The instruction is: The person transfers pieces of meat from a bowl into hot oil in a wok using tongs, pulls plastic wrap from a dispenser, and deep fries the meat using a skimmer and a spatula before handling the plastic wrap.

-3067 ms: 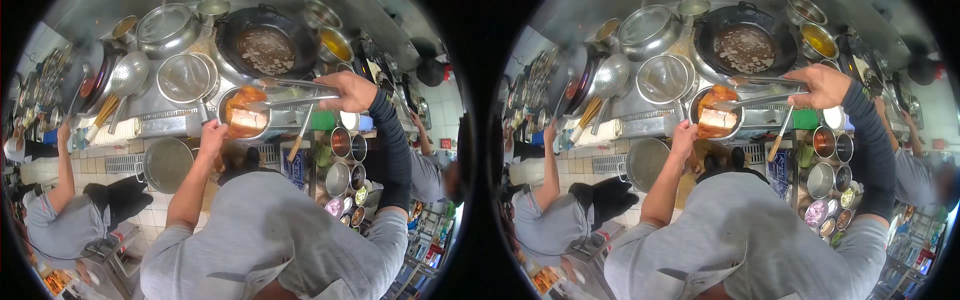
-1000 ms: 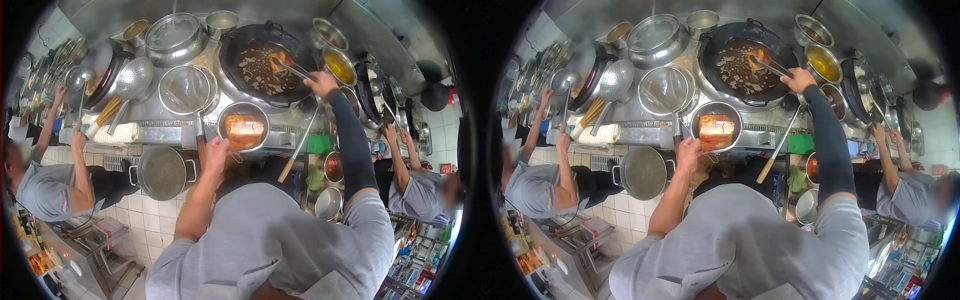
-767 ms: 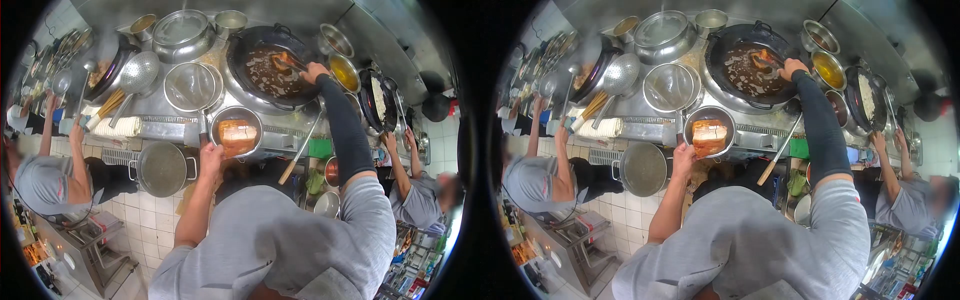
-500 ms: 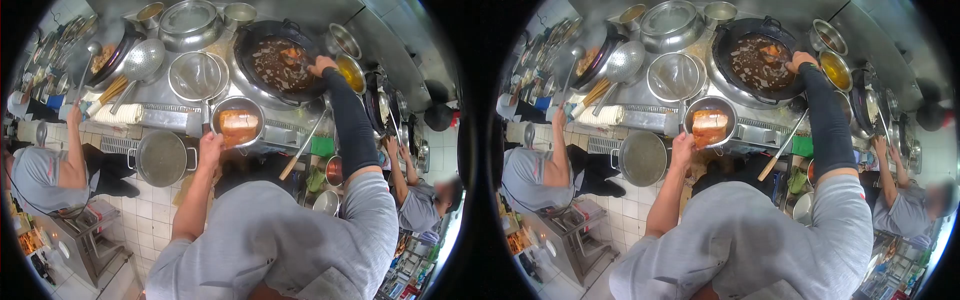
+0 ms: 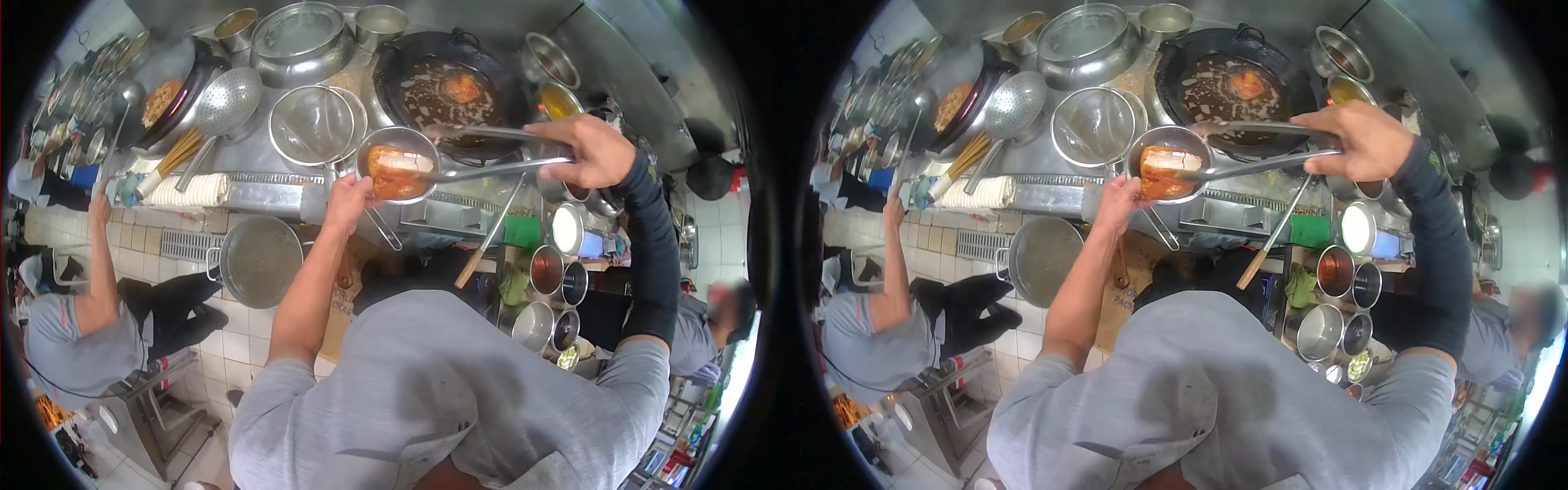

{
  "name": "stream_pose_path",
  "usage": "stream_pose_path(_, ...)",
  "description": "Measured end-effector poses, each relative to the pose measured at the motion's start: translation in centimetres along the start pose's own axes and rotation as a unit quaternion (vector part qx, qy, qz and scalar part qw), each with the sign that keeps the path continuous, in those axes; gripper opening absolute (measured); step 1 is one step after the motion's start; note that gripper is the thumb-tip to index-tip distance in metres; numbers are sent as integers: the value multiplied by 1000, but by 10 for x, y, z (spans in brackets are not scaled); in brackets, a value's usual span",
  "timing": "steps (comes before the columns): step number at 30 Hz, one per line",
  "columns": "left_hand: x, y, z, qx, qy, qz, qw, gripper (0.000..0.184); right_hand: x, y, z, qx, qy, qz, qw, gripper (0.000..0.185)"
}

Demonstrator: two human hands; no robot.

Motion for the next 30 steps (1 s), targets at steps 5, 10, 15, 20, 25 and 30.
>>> stream_pose_path(5, -6, -14, -16, 38, -34, 12, 999, 10, -1, -20, -34, 12, -21, 22, 999, 60)
stream_pose_path(10, -6, -23, -21, 63, -2, 28, 998, 9, -16, -17, -58, -33, -94, 71, 993, 51)
stream_pose_path(15, -15, -26, -29, 64, -24, 53, 996, 10, -46, 2, -94, -22, -340, 33, 940, 47)
stream_pose_path(20, -9, -35, -43, 50, -35, 49, 997, 12, -100, 19, -143, -72, -494, 41, 866, 46)
stream_pose_path(25, 2, -34, -54, -4, -15, 5, 1000, 10, -145, 22, -172, -96, -581, 23, 808, 44)
stream_pose_path(30, 5, -4, -62, -58, -23, -20, 998, 9, -194, -13, -205, -104, -601, -40, 792, 36)
Point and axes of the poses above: each hand's wrist, its own y-axis away from the middle knuckle, its own z-axis out of the back of the hand, x = y × z, the point moved 10 cm from there along -y, towards the middle knuckle, and after that the axes turned 12 degrees about x, right-handed, at the moved point
